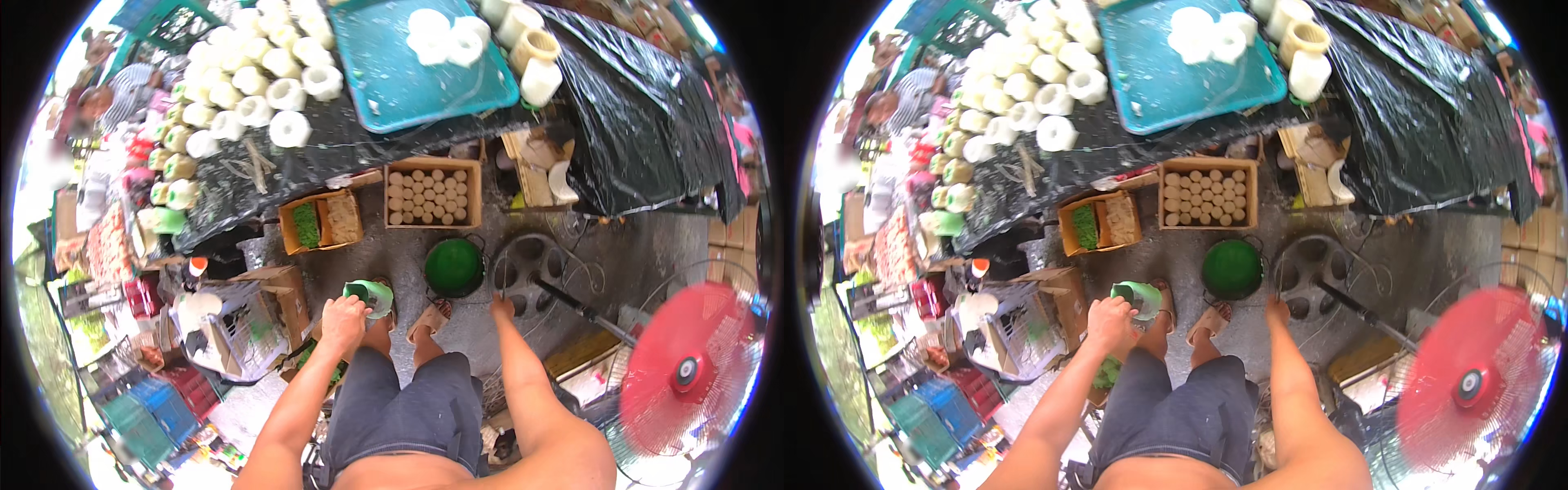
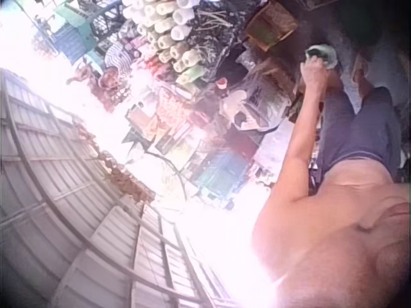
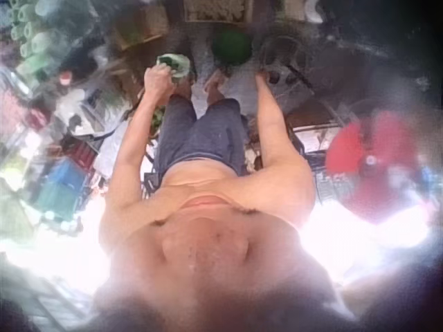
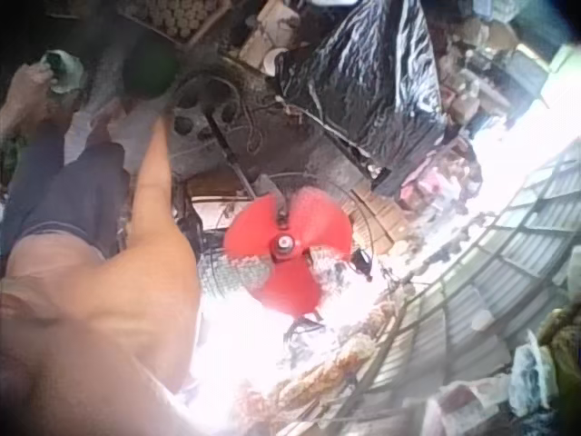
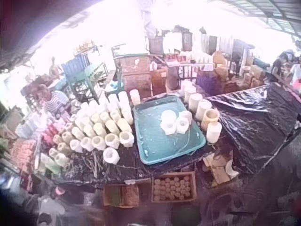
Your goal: The person mixes green liquid in a bucket, then moves to a table to assemble white candle cups by inserting wicks and securing them with a small tool. The person handles multiple candle cups and wicks one at a time.
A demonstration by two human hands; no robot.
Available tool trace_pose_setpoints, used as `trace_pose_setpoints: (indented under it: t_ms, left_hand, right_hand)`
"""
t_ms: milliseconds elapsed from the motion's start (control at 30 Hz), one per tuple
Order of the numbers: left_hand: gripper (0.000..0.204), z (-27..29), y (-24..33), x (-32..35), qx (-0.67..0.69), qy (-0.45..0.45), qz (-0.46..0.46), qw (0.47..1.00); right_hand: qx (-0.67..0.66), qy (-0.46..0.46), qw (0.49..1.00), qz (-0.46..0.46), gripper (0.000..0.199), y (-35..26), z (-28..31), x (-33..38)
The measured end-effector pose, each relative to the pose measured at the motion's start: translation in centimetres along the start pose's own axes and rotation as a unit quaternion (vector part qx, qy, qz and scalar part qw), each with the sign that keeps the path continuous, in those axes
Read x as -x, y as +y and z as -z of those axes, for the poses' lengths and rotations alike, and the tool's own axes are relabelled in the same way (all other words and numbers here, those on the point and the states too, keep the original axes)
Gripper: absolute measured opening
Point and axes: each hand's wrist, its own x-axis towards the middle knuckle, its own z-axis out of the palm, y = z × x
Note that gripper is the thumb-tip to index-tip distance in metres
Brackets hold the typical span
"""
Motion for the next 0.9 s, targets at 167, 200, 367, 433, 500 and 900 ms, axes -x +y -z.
trace_pose_setpoints:
  t_ms: [167,200,367,433,500,900]
  left_hand:
    - [0.022,12.5,-3.6,3.4,-0.024,0.107,-0.037,0.993]
    - [0.023,14.7,-4.9,3.9,-0.039,0.1,-0.039,0.993]
    - [0.022,23.1,-12.3,5.0,-0.06,0.145,-0.02,0.987]
    - [0.022,25.3,-16.0,4.7,-0.071,0.167,-0.016,0.983]
    - [0.022,27.2,-19.6,5.0,-0.078,0.182,-0.004,0.98]
    - [0.024,29.2,-30.5,2.5,-0.01,0.169,-0.021,0.985]
  right_hand:
    - [-0.195,-0.17,0.966,-0.01,0.055,-0.4,7.7,10.6]
    - [-0.161,-0.172,0.972,0.018,0.054,0.0,9.1,12.0]
    - [-0.07,-0.097,0.991,0.062,0.051,-0.5,15.2,18.8]
    - [-0.081,-0.054,0.993,0.073,0.049,-2.6,16.2,20.6]
    - [-0.104,-0.021,0.991,0.08,0.048,-4.9,17.2,22.9]
    - [-0.166,0.152,0.939,0.258,0.034,-24.9,14.6,35.7]
